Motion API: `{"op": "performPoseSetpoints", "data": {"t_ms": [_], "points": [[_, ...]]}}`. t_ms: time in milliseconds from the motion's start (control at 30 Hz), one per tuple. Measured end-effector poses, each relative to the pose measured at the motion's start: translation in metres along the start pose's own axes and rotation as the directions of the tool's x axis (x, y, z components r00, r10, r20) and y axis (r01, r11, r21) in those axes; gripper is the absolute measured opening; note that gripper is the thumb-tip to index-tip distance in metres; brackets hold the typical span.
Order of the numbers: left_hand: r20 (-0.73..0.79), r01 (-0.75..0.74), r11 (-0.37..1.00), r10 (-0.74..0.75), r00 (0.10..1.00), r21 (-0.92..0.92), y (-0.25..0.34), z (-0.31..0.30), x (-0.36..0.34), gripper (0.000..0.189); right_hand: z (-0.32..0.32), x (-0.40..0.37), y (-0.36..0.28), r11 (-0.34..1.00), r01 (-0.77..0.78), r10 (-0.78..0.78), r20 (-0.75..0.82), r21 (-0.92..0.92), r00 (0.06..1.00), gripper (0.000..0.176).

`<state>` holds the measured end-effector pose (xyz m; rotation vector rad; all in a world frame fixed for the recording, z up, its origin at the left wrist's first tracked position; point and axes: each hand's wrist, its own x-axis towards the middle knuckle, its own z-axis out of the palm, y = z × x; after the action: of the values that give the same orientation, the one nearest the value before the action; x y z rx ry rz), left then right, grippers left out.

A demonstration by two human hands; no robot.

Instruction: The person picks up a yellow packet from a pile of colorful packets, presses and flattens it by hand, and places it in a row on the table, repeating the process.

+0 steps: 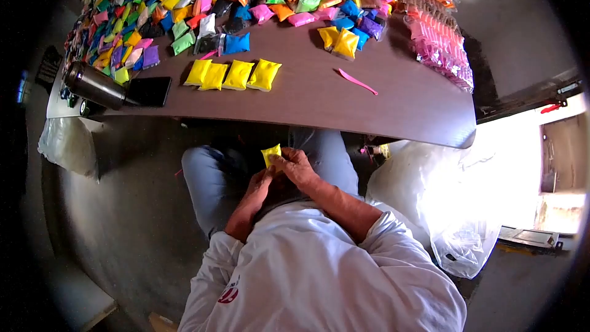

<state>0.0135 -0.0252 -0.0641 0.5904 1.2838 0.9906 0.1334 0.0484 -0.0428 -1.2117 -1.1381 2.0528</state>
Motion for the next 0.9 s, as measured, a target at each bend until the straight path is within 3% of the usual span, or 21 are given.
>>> {"op": "performPoseSetpoints", "data": {"t_ms": [167, 233, 333, 467, 533, 733, 833, 900], "points": [[0.056, -0.104, 0.98, 0.095, 0.994, 0.17, -0.008, -0.005, 0.007, 0.044, 0.002, -0.001, -0.003, 1.0, 0.025, -0.026, -0.089, -0.013, 0.996, 0.022], [0.048, -0.104, 0.981, 0.097, 0.994, 0.161, -0.003, -0.003, 0.004, 0.044, 0.001, -0.004, -0.007, 0.997, -0.013, 0.015, -0.018, 0.081, 1.0, 0.024], [0.044, -0.082, 0.985, 0.076, 0.996, 0.152, 0.003, -0.002, 0.001, 0.043, 0.001, -0.003, -0.008, 0.996, 0.009, -0.005, -0.048, 0.093, 0.999, 0.025], [0.055, -0.072, 0.989, 0.066, 0.996, 0.126, 0.005, 0.0, -0.001, 0.043, -0.001, -0.001, -0.008, 0.997, -0.014, 0.013, 0.003, 0.074, 1.0, 0.026], [0.077, -0.096, 0.981, 0.084, 0.994, 0.171, 0.0, -0.003, 0.001, 0.043, -0.006, 0.003, -0.002, 0.999, 0.041, -0.04, 0.034, -0.033, 0.999, 0.027], [0.092, -0.134, 0.971, 0.117, 0.989, 0.196, -0.004, -0.004, 0.004, 0.045, -0.008, 0.007, 0.003, 0.994, 0.015, -0.02, 0.043, 0.11, 0.999, 0.024], [0.069, -0.114, 0.978, 0.103, 0.992, 0.173, -0.005, -0.003, 0.004, 0.044, -0.001, 0.005, -0.002, 0.998, 0.043, -0.041, -0.042, 0.043, 0.998, 0.023], [0.053, -0.096, 0.985, 0.089, 0.995, 0.141, -0.008, -0.003, 0.005, 0.044, -0.008, 0.01, 0.007, 0.999, 0.038, -0.038, 0.0, 0.031, 0.999, 0.023]]}}
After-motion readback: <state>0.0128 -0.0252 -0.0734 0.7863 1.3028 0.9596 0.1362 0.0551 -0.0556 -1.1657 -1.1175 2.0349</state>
